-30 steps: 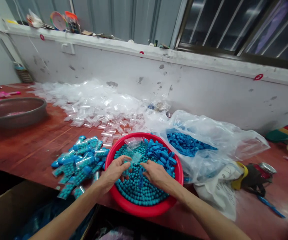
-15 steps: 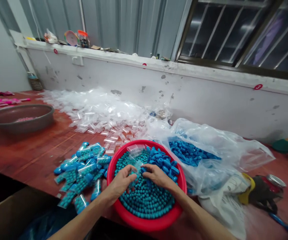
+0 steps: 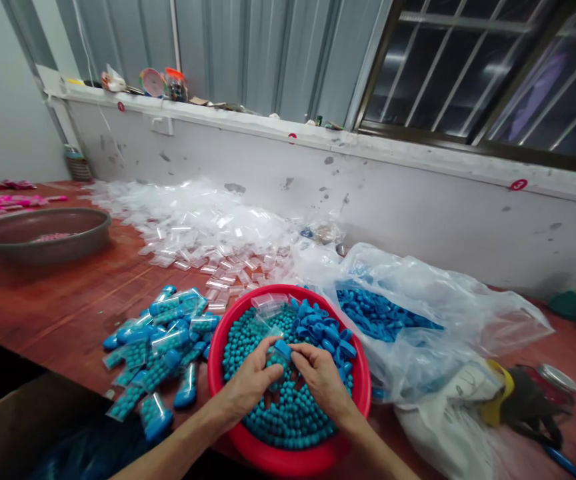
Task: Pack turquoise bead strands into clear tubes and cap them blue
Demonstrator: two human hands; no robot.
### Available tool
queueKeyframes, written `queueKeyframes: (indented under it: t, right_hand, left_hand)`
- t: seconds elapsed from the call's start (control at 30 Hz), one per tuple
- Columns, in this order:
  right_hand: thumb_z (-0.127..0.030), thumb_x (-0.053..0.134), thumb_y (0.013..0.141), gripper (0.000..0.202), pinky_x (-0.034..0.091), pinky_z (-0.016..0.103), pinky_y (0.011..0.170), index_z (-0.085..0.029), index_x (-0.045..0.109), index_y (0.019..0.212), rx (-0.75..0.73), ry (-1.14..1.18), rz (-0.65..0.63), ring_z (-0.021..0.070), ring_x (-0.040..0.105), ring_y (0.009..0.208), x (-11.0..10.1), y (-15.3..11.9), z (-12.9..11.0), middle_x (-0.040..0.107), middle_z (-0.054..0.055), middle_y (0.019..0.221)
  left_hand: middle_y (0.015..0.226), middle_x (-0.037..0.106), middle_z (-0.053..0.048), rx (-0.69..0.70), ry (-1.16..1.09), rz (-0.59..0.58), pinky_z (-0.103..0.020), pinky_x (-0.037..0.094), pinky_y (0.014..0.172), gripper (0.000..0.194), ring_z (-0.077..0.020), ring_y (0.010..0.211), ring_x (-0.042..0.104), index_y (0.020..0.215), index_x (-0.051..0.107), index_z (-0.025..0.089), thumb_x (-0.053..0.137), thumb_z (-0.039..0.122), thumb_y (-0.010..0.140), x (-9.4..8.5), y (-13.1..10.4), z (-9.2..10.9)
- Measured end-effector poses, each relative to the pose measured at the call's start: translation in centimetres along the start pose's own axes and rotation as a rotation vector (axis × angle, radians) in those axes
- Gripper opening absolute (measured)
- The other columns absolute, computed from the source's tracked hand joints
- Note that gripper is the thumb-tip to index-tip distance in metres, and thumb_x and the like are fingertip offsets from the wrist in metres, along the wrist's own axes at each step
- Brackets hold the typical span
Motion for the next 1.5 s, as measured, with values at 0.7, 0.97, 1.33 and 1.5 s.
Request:
queueKeyframes:
  t: [0.7,0.97,1.33,1.5]
  right_hand:
    - [-0.027,0.043,0.082,0.026,0.019,0.02,0.042,-0.015,0.06,0.067,-0.035,0.001,-0.211,0.0063,0.025,0.045,-1.6,-1.0,0.0,0.034,-0.006,0.05]
    - [-0.027,0.041,0.084,0.027,0.025,0.02,0.049,-0.014,0.057,0.065,-0.188,-0.099,-0.218,0.0075,0.031,0.052,-1.4,-1.7,-1.1,0.036,-0.004,0.056]
    - [-0.027,0.04,0.084,0.028,0.028,0.02,0.05,-0.015,0.056,0.065,-0.24,-0.203,-0.186,0.0079,0.034,0.052,-1.3,-2.0,-0.9,0.038,-0.004,0.056]
    - [-0.026,0.04,0.084,0.025,0.035,0.021,0.054,-0.016,0.063,0.079,-0.197,-0.151,-0.073,0.01,0.042,0.055,-0.9,-2.6,0.2,0.048,-0.002,0.06]
  left_hand:
    - [0.066,0.051,0.005,-0.03,0.022,-0.07,-0.013,0.029,0.031,0.051,-0.0027,0.035,0.044,0.118,0.034,0.016,0.048,0.026,0.071,0.6,0.0,0.8]
    - [0.062,0.046,0.008,-0.046,0.037,-0.08,-0.012,0.029,0.029,0.031,-0.0008,0.032,0.038,0.1,0.04,0.018,0.048,0.024,0.07,1.0,-0.2,1.1]
    - [0.059,0.04,0.009,0.028,0.091,-0.062,-0.014,0.031,0.031,0.026,-0.0006,0.032,0.032,0.1,0.041,0.018,0.045,0.025,0.075,1.1,0.0,-0.4]
    - [0.055,0.039,0.01,0.032,0.107,-0.004,-0.013,0.03,0.029,0.024,-0.0013,0.03,0.033,0.097,0.04,0.019,0.044,0.029,0.076,1.5,0.0,-0.5]
Point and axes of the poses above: each hand's wrist, its own y-axis towards the middle knuckle, its own x-axis out of the palm, z = x × y, the point moved 4 cm from there along y, towards the middle knuckle
